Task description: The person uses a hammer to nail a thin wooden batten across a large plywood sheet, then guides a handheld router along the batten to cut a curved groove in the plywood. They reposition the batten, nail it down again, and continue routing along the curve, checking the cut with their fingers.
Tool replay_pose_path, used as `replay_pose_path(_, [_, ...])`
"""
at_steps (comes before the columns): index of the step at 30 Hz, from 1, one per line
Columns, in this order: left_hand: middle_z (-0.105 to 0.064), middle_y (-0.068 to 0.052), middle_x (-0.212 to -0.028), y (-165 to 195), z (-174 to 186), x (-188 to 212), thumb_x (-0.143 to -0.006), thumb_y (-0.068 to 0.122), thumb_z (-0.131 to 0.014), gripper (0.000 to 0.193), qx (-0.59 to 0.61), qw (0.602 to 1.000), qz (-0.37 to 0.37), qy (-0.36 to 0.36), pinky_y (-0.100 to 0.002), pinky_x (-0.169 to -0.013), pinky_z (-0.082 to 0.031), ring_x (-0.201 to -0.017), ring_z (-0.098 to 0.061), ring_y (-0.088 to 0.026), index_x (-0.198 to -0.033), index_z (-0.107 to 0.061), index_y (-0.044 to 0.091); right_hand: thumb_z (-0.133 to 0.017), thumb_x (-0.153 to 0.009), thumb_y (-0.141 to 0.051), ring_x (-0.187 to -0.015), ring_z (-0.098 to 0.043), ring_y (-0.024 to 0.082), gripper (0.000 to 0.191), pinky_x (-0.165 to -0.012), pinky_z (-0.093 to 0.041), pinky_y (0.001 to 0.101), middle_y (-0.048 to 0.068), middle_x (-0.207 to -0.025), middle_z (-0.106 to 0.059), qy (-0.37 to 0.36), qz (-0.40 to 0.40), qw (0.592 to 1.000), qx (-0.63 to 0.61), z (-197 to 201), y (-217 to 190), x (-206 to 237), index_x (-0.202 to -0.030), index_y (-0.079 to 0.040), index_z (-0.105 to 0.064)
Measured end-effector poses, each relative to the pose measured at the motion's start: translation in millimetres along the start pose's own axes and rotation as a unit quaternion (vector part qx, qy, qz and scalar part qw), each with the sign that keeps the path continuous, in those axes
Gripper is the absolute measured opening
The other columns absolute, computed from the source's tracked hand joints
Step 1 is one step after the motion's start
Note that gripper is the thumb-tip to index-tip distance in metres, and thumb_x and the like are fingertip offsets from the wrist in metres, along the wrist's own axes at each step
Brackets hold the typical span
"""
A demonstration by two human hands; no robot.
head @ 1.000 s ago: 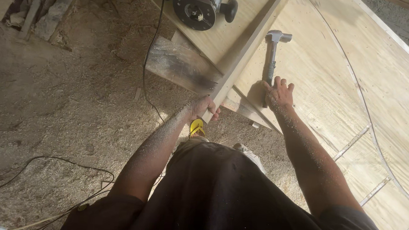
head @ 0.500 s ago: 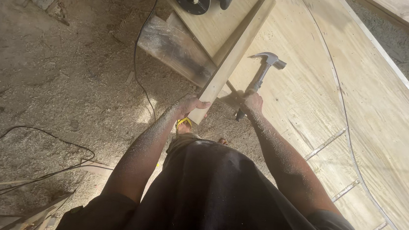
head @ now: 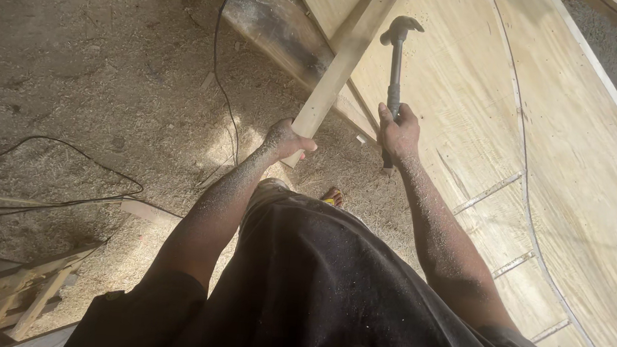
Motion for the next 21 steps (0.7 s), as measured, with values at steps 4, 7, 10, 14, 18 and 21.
replay_pose_path(4, [-0.073,-0.011,-0.085,-25,6,2,-0.07,0.014,-0.083,0.043,0.024,1.0,-0.002,0.01,-0.03,-0.054,-0.06,-0.061,-0.071,-0.018,-0.107,-0.069,-0.004,-0.062,-0.101,-0.04,-0.053,-0.058,0.013,0.035,-0.052,-0.051,0.034,0.005,-0.069,-0.062,-0.085,0.007,0.996,-0.007,-14,-13,40,-0.107,-0.006,-0.062])
replay_pose_path(7, [-0.074,-0.011,-0.086,-40,13,6,-0.071,0.012,-0.084,0.041,0.035,0.999,-0.019,-0.004,-0.031,-0.054,-0.061,-0.063,-0.072,-0.017,-0.105,-0.069,-0.005,-0.06,-0.101,-0.043,-0.055,-0.06,0.013,0.035,-0.055,-0.052,0.0335,0.003,-0.069,-0.062,-0.101,0.005,0.994,0.042,-31,-15,64,-0.107,-0.009,-0.062])
replay_pose_path(10, [-0.075,-0.012,-0.088,-57,25,28,-0.072,0.014,-0.084,0.042,0.011,1.0,-0.019,-0.01,-0.03,-0.055,-0.061,-0.065,-0.072,-0.017,-0.108,-0.072,-0.004,-0.059,-0.099,-0.043,-0.056,-0.061,0.012,0.034,-0.055,-0.052,0.0339,0.001,-0.068,-0.062,-0.085,0.01,0.996,0.008,-57,-8,89,-0.107,-0.01,-0.062])
replay_pose_path(14, [-0.074,-0.011,-0.096,-88,40,70,-0.069,0.017,-0.088,0.056,-0.027,0.999,0.001,0.02,-0.029,-0.062,-0.065,-0.077,-0.075,-0.015,-0.117,-0.064,-0.001,-0.063,-0.103,-0.046,-0.059,-0.062,0.012,0.04,-0.057,-0.053,0.0323,0.001,-0.068,-0.06,-0.051,0.002,0.998,-0.024,-90,9,125,-0.104,-0.006,-0.062])
replay_pose_path(18, [-0.075,-0.014,-0.096,-112,51,102,-0.07,0.022,-0.087,0.061,-0.014,0.999,0.036,0.028,-0.033,-0.064,-0.065,-0.076,-0.077,-0.02,-0.12,-0.063,-0.003,-0.063,-0.102,-0.043,-0.059,-0.061,0.014,0.038,-0.055,-0.052,0.0344,0.001,-0.072,-0.059,-0.048,0.046,0.994,-0.089,-118,18,173,-0.103,-0.005,-0.057])
replay_pose_path(21, [-0.075,-0.014,-0.097,-114,63,116,-0.069,0.026,-0.089,0.062,-0.066,0.995,0.046,0.052,-0.032,-0.07,-0.064,-0.08,-0.077,-0.02,-0.119,-0.064,-0.002,-0.066,-0.097,-0.04,-0.062,-0.064,0.015,0.035,-0.058,-0.055,0.0342,0.002,-0.074,-0.063,-0.09,0.068,0.993,-0.033,-122,13,206,-0.105,-0.007,-0.057])
Point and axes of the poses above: each hand's wrist, its own x-axis away from the middle knuckle, its own z-axis out of the back of the hand, y = z × x, the point moved 1 cm from there along -x, towards the middle knuckle
